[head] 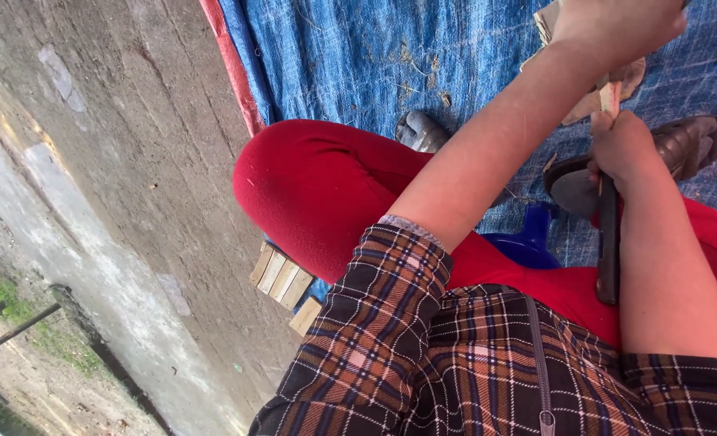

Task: Using a hammer and a chisel to carve a design or shape into a small piece of wood while sitting on a tarp.

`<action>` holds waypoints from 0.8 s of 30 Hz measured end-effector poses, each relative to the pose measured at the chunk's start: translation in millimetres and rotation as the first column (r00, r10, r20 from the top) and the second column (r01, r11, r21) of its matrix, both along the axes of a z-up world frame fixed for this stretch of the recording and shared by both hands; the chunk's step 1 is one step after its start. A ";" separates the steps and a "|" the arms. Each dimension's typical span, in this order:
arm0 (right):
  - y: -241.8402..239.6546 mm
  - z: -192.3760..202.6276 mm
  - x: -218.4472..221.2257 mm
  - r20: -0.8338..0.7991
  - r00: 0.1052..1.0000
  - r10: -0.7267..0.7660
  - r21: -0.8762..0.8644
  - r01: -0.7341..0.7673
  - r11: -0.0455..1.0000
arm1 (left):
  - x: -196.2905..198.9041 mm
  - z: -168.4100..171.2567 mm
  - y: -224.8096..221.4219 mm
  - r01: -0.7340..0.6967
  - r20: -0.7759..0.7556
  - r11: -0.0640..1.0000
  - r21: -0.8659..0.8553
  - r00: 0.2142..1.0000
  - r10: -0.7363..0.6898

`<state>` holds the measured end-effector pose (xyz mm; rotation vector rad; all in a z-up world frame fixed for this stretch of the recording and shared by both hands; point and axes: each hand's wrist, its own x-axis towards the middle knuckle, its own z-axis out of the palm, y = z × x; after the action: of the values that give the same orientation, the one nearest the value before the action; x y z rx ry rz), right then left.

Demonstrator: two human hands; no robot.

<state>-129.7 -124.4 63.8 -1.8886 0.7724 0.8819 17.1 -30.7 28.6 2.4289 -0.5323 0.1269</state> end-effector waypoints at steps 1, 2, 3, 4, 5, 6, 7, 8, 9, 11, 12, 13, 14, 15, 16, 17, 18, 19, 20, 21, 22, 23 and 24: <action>-1.0 -0.7 -0.5 0.010 1.000 -0.018 0.016 0.018 1.000 | -5.7 -11.6 -9.1 0.000 0.011 1.000 0.004 1.000 0.000; -2.7 2.0 -1.7 0.015 1.000 -0.017 0.017 0.017 1.000 | -13.9 -12.0 -0.4 -0.001 0.017 1.000 0.006 1.000 0.001; -5.1 4.9 -0.6 -0.020 0.994 -0.112 0.087 0.113 0.990 | -19.3 -11.5 7.4 -0.094 -0.063 0.995 -0.032 0.994 0.091; -7.9 8.3 0.0 -0.062 0.977 -0.202 0.154 0.209 0.966 | -25.1 -10.7 14.8 -0.188 -0.144 0.980 -0.066 0.974 0.177; -11.6 5.2 -5.0 -0.040 0.977 -0.209 0.152 0.213 0.965 | -31.1 -19.4 19.2 -0.180 -0.126 0.981 -0.076 0.977 0.170; -15.1 2.2 -9.5 -0.009 0.953 -0.304 0.218 0.298 0.929 | -36.3 -28.2 23.7 -0.195 -0.171 0.973 -0.123 0.970 0.173; -18.8 0.6 -12.8 0.011 0.922 -0.388 0.287 0.369 0.884 | -41.7 -36.4 29.1 -0.221 -0.223 0.961 -0.166 0.958 0.182; -21.7 23.5 -11.5 0.026 0.922 -0.385 0.286 0.362 0.887 | -37.3 -38.9 25.8 -0.221 -0.210 0.960 -0.175 0.960 0.182; -21.7 43.6 -14.7 0.205 0.917 -0.341 0.199 0.302 0.932 | -37.7 -44.0 26.0 -0.219 -0.250 0.958 -0.185 0.953 0.169; -30.9 76.0 -27.3 0.376 0.889 -0.261 0.103 0.240 0.965 | -36.1 -50.0 24.8 -0.231 -0.285 0.953 -0.194 0.943 0.171; -40.8 89.1 -35.6 0.515 0.823 -0.239 0.172 0.174 0.970 | -33.4 -50.0 22.9 -0.227 -0.327 0.950 -0.215 0.933 0.150; -48.2 101.4 -46.5 0.638 0.733 -0.236 0.234 0.107 0.966 | -32.3 -50.2 23.3 -0.216 -0.367 0.948 -0.232 0.922 0.120; -45.7 115.0 -59.4 0.638 0.733 -0.236 0.241 0.101 0.965 | -31.2 -49.8 25.5 -0.222 -0.364 0.949 -0.226 0.922 0.129; -44.8 129.0 -73.4 0.712 0.665 -0.224 0.221 0.091 0.971 | -27.9 -48.6 23.2 -0.202 -0.335 0.946 -0.255 0.936 0.109; -44.1 142.9 -87.2 0.779 0.591 -0.209 0.199 0.084 0.976 | -24.3 -47.3 20.6 -0.181 -0.306 0.942 -0.284 0.948 0.090; -27.2 163.4 -80.3 0.789 0.577 -0.210 0.197 0.086 0.977 | -21.0 -42.8 19.8 -0.171 -0.291 0.942 -0.289 0.953 0.083; -9.5 183.0 -73.4 0.835 0.537 -0.119 0.106 0.056 0.993 | -17.4 -39.2 19.8 -0.164 -0.296 0.944 -0.285 0.952 0.076; 8.8 203.7 -71.6 0.860 0.510 -0.020 0.011 0.020 1.000 | -24.7 -38.3 22.3 -0.172 -0.319 0.945 -0.277 0.944 0.079; 12.0 197.0 -58.4 0.858 0.513 -0.015 0.008 0.016 1.000 | -25.6 -37.8 20.4 -0.177 -0.323 0.944 -0.279 0.943 0.082; 16.5 188.8 -44.5 0.844 0.476 0.247 -0.241 -0.075 0.968 | -24.8 -37.7 20.8 -0.157 -0.300 0.949 -0.272 0.951 0.071; 21.4 180.4 -30.6 0.770 0.417 0.483 -0.461 -0.158 0.873 | -23.9 -37.8 21.4 -0.137 -0.278 0.955 -0.265 0.959 0.061; 11.3 160.1 -37.5 0.770 0.416 0.483 -0.462 -0.158 0.872 | -26.2 -46.2 22.1 -0.137 -0.277 0.954 -0.266 0.959 0.061; 0.8 139.9 -43.0 0.721 0.485 0.495 -0.493 -0.142 0.858 | -27.0 -54.5 22.4 -0.139 -0.274 0.953 -0.270 0.960 0.063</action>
<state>-172.7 -123.6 203.6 -2.5095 -0.0637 -0.0893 -9.9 -8.2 -26.0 2.1441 -0.2481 -0.0711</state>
